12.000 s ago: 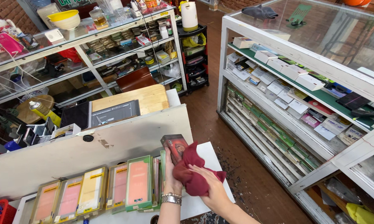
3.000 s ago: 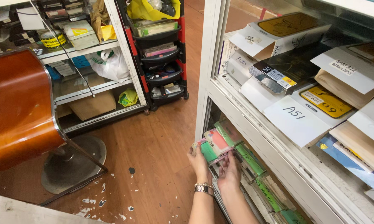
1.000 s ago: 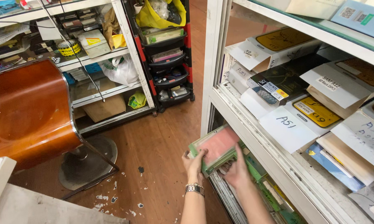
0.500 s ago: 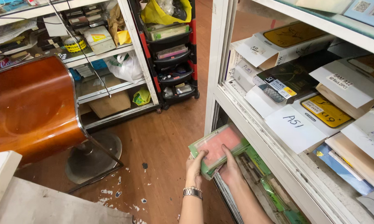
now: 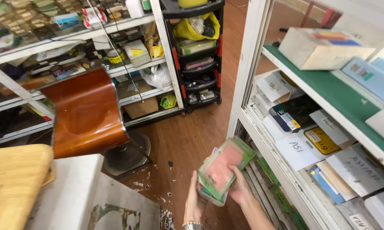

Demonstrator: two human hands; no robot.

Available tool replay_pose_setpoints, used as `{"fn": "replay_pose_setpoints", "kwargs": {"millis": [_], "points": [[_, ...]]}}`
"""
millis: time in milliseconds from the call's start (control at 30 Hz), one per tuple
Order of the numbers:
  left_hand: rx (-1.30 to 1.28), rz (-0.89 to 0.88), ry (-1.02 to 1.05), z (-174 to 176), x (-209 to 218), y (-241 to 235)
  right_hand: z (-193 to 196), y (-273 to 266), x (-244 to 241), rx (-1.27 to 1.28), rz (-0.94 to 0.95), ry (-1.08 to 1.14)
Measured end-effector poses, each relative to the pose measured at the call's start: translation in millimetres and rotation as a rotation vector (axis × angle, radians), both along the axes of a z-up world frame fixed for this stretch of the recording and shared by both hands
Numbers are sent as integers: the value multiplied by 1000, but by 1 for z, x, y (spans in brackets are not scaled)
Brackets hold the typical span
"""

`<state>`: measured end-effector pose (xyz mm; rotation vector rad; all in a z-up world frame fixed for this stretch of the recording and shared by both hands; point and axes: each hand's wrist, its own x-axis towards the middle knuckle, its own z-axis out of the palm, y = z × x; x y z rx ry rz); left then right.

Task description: The person wipes the surface of small rectangular boxes with a red cloth, then stacks them on a glass display counter. The person repeats this process for multiple boxes, picking them up from a table and placing them on the counter.

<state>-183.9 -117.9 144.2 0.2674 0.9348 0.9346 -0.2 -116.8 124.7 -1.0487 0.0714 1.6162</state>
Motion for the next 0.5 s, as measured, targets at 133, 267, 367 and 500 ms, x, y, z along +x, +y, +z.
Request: {"fn": "replay_pose_setpoints", "kwargs": {"millis": [133,267,367,500], "points": [[-63,-117,77,61,-41,-35,70,-47,-11,-33,201,-78],[45,-322,361,138,-61,-49,137,-88,-30,53,355,-56],[21,-314,210,199,-70,-75,188,-122,-44,76,448,-8],[0,-379,398,286,-78,-112,269,-171,-62,106,428,-56]]}}
